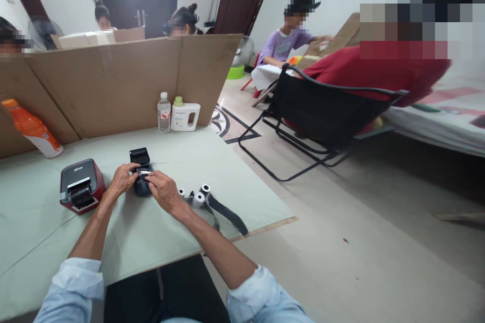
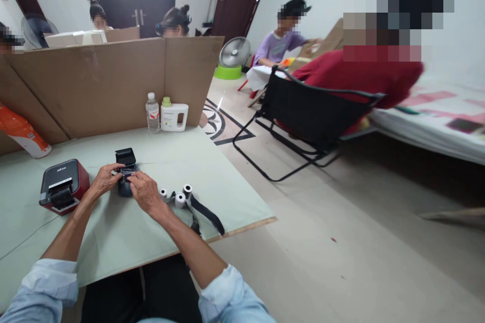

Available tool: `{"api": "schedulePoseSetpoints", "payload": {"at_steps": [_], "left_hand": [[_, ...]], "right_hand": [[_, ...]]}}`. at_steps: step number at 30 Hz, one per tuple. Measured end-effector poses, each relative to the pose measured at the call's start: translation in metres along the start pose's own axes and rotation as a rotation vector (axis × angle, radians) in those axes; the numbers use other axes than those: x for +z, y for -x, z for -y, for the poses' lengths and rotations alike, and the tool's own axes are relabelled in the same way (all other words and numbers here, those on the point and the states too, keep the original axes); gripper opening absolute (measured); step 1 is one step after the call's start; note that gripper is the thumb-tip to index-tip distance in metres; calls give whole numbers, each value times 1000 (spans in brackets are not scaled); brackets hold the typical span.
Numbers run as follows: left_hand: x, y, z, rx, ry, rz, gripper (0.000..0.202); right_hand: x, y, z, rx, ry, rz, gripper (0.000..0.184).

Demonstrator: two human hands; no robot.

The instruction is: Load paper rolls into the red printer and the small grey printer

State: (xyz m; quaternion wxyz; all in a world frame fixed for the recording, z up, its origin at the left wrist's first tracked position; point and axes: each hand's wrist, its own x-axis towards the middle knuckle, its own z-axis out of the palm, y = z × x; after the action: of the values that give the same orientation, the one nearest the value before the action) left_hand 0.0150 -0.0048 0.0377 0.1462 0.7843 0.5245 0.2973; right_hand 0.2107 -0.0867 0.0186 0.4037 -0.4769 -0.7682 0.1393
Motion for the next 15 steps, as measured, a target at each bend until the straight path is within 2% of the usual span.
{"api": "schedulePoseSetpoints", "payload": {"at_steps": [9, 15], "left_hand": [[8, -7, 10, -14, -4, -10, 40], [0, -3, 11, 47, 26, 57, 34]], "right_hand": [[4, -7, -3, 17, 14, -12, 32], [7, -6, -3, 25, 59, 18, 30]]}}
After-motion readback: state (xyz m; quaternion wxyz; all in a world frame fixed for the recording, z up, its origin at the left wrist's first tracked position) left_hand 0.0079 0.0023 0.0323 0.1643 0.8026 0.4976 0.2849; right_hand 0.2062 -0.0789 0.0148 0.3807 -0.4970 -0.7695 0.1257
